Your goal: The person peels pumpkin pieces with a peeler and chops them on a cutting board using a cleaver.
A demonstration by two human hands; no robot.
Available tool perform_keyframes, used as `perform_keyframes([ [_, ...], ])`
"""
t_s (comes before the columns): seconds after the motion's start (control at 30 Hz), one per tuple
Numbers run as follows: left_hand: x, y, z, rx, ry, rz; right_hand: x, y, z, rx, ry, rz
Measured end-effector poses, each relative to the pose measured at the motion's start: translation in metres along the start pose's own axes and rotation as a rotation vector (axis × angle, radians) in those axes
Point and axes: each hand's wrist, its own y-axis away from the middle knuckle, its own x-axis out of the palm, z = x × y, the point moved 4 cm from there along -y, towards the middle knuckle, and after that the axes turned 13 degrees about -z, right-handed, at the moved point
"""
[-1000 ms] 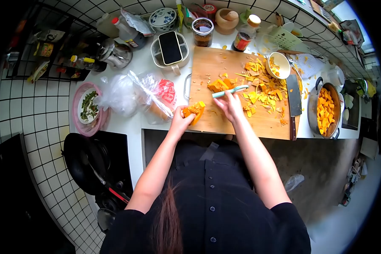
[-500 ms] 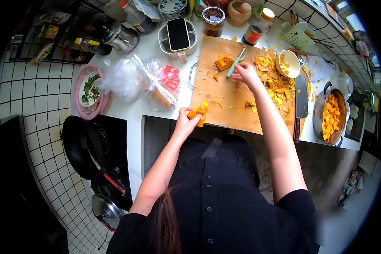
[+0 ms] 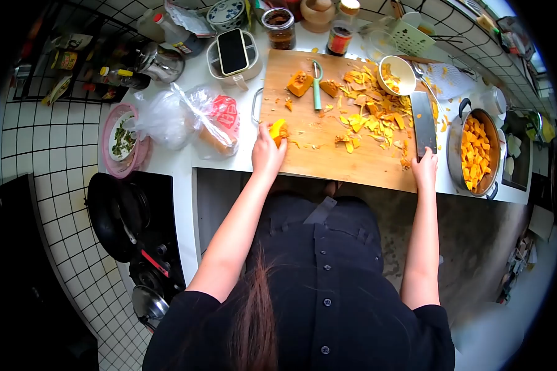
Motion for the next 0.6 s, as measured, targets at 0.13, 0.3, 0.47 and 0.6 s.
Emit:
perform_keyframes([
  [0.13, 0.006, 0.004, -0.004, 0.102, 0.028, -0.006, 0.009, 0.005, -0.018, -0.039, 0.029, 0.049],
  [0.3, 0.009, 0.011, -0.004, 0.136, 0.071, -0.006, 0.021, -0.011, -0.033, -0.028, -0.152, -0.04],
  [0.47, 0.004, 0.014, -0.009, 0.042, 0.057, 0.062, -0.017, -0.015, -0.021, 0.025, -0.301, -0.005],
  [0.6, 0.003, 0.014, -0.005, 0.087, 0.074, 0.077, -0.046, 0.0, -0.016, 0.085, -0.581, 0.097],
])
